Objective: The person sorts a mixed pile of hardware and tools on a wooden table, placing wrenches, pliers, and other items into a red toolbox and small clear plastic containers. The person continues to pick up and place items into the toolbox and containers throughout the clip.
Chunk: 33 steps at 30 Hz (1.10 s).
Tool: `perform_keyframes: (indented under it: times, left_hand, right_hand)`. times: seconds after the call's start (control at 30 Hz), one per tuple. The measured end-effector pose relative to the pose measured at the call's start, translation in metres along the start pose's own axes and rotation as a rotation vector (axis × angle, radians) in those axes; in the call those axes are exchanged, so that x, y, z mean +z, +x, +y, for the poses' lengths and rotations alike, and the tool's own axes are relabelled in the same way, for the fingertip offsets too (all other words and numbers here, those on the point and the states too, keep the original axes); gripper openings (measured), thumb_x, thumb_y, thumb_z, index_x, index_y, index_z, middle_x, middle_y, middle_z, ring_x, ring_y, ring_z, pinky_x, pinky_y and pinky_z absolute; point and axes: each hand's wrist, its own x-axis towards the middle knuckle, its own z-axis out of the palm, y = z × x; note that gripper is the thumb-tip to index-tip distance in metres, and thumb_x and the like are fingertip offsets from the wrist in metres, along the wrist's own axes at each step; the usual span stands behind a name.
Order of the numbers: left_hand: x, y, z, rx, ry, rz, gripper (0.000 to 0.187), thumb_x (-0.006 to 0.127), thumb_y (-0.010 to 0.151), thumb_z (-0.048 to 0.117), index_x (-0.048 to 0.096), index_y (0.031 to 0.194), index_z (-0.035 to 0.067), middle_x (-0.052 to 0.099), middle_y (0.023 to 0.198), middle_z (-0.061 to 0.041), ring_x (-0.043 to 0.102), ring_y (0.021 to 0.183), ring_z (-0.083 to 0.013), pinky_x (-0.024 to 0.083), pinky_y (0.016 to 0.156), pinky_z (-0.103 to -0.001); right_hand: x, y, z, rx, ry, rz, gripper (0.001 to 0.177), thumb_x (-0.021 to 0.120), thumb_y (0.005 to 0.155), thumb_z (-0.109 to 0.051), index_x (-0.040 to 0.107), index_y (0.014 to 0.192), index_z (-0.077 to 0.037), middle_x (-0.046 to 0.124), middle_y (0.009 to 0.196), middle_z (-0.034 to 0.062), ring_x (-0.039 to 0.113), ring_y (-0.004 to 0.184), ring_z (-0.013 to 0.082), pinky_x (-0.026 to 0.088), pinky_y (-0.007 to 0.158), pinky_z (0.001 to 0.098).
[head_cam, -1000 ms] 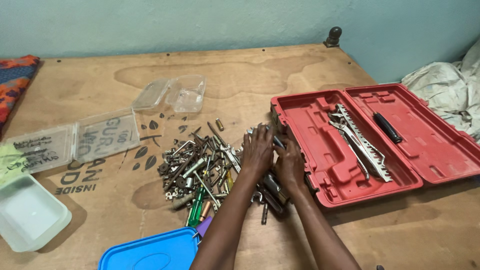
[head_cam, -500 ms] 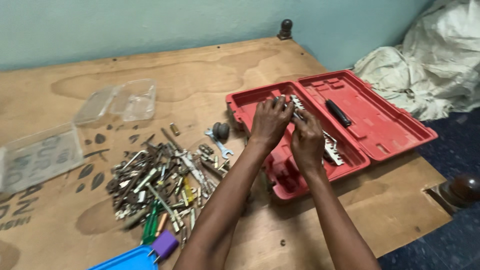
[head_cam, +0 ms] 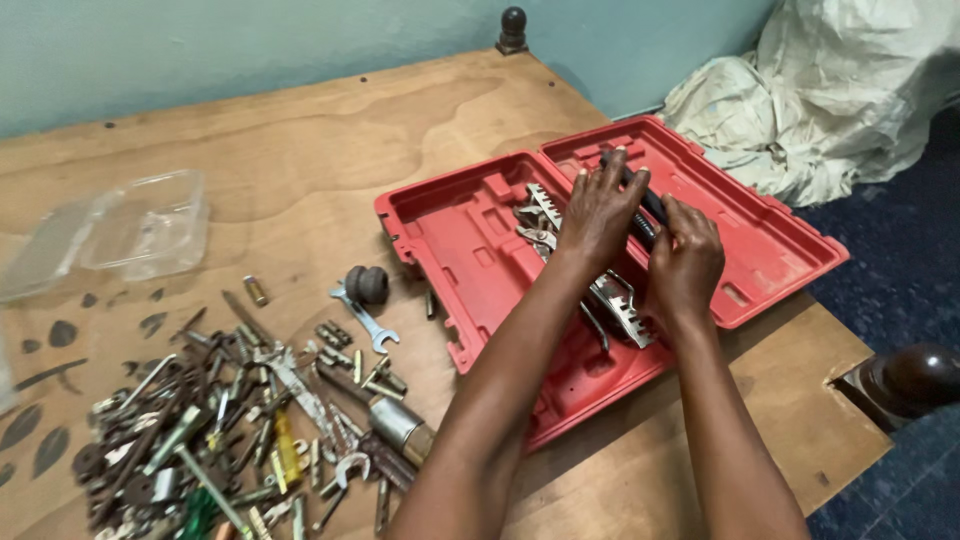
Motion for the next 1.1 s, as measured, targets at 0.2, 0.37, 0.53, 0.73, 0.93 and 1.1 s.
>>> perform_keyframes:
  times: [0.2,0.37,0.53,0.73,0.93,1.1]
  left_hand:
    - [0.089,-0.001,-0.012,-0.116,-0.159,-0.145,0.081,0.067,0.074,-0.004,0.047,0.148,0.021,0.026,0.165,-0.020,0.029,0.152,-0.0355,0.022,0.124,-0.053]
    - [0.127,-0.014,-0.012,-0.093,-0.152,-0.243,0.053,0.055,0.096,0.024,0.049,0.148,0.012,0.037,0.162,-0.016,0.027,0.154,-0.0358,0.015,0.128,-0.054]
    - [0.113,-0.021,-0.009,-0.080,-0.098,-0.310,0.049,0.046,0.098,0.037,0.056,0.140,0.013,0.041,0.161,-0.014,0.027,0.155,-0.0342,0.014,0.128,-0.056]
    - [0.099,-0.033,-0.009,-0.106,-0.103,-0.307,0.058,0.050,0.097,0.037,0.048,0.147,0.008,0.034,0.163,-0.019,0.026,0.152,-0.0400,0.017,0.125,-0.056]
    - [0.056,-0.046,-0.018,-0.174,-0.041,-0.384,0.062,0.051,0.096,0.038,0.041,0.152,0.013,0.031,0.164,-0.018,0.025,0.152,-0.0402,0.014,0.123,-0.060]
    - [0.015,-0.059,-0.016,-0.196,-0.002,-0.390,0.068,0.056,0.093,0.041,0.042,0.152,0.012,0.035,0.163,-0.015,0.026,0.152,-0.0418,0.012,0.123,-0.066]
  right_hand:
    - [0.041,-0.015,0.049,-0.061,-0.234,0.037,0.034,0.066,0.092,0.005,0.078,0.120,-0.009,0.075,0.117,0.0110,0.068,0.107,0.0331,0.055,0.094,0.0430]
    - [0.061,-0.019,0.071,-0.043,-0.295,-0.096,0.024,0.068,0.089,-0.005,0.081,0.107,-0.013,0.076,0.107,0.0100,0.068,0.101,0.0352,0.056,0.086,0.0451]
    - [0.061,-0.017,0.072,0.035,-0.282,-0.228,0.020,0.063,0.097,-0.010,0.081,0.107,-0.012,0.075,0.108,0.0113,0.069,0.099,0.0364,0.055,0.086,0.0485]
    - [0.057,-0.023,0.063,-0.051,-0.259,-0.097,0.023,0.065,0.091,-0.004,0.078,0.110,-0.006,0.073,0.118,0.0141,0.065,0.113,0.0376,0.053,0.094,0.0480]
    - [0.051,-0.026,0.035,-0.120,-0.133,-0.153,0.027,0.067,0.093,-0.003,0.075,0.119,-0.005,0.068,0.131,0.0201,0.061,0.125,0.0406,0.048,0.107,0.0483]
    - [0.042,-0.029,0.002,-0.091,-0.122,-0.223,0.037,0.066,0.090,-0.002,0.074,0.127,-0.007,0.062,0.144,0.0216,0.054,0.135,0.0434,0.041,0.114,0.0529]
